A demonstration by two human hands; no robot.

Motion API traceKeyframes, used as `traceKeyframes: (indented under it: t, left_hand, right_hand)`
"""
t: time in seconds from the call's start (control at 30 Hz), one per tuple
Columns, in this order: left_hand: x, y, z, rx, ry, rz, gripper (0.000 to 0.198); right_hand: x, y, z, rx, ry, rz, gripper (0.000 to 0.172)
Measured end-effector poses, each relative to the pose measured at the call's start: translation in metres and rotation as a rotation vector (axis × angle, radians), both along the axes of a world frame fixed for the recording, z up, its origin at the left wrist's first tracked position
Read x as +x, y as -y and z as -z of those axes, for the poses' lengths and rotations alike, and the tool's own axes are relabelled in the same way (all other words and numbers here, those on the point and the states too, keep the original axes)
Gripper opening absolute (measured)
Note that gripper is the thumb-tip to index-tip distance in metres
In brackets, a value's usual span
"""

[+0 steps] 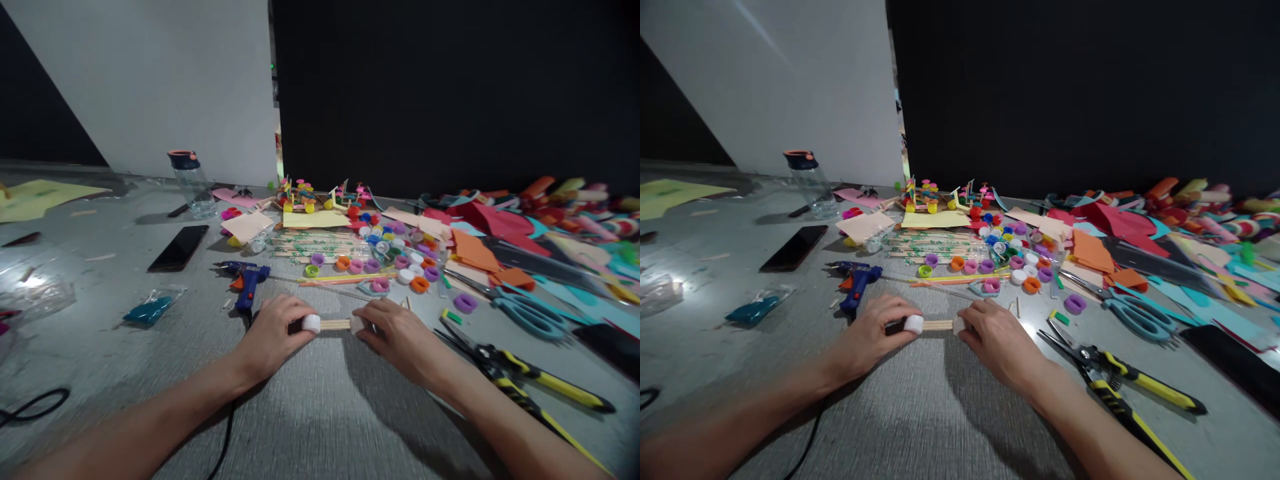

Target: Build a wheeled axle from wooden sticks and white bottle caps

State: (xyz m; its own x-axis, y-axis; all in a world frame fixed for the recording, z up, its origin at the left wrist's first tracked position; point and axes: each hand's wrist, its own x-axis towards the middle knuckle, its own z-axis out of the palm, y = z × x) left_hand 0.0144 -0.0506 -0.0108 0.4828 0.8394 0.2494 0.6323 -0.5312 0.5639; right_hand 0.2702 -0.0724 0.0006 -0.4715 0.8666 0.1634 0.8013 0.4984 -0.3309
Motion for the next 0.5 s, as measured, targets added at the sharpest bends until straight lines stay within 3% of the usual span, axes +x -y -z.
traceKeyframes:
  t: [0.5]
  left_hand:
    - [-0.0012,0.0006,0.0025,0.02,0.034,0.015,0.021]
  right_hand:
    - [-0.0011,0.0016,-0.0013,0.015,-0.016,-0.012,0.018]
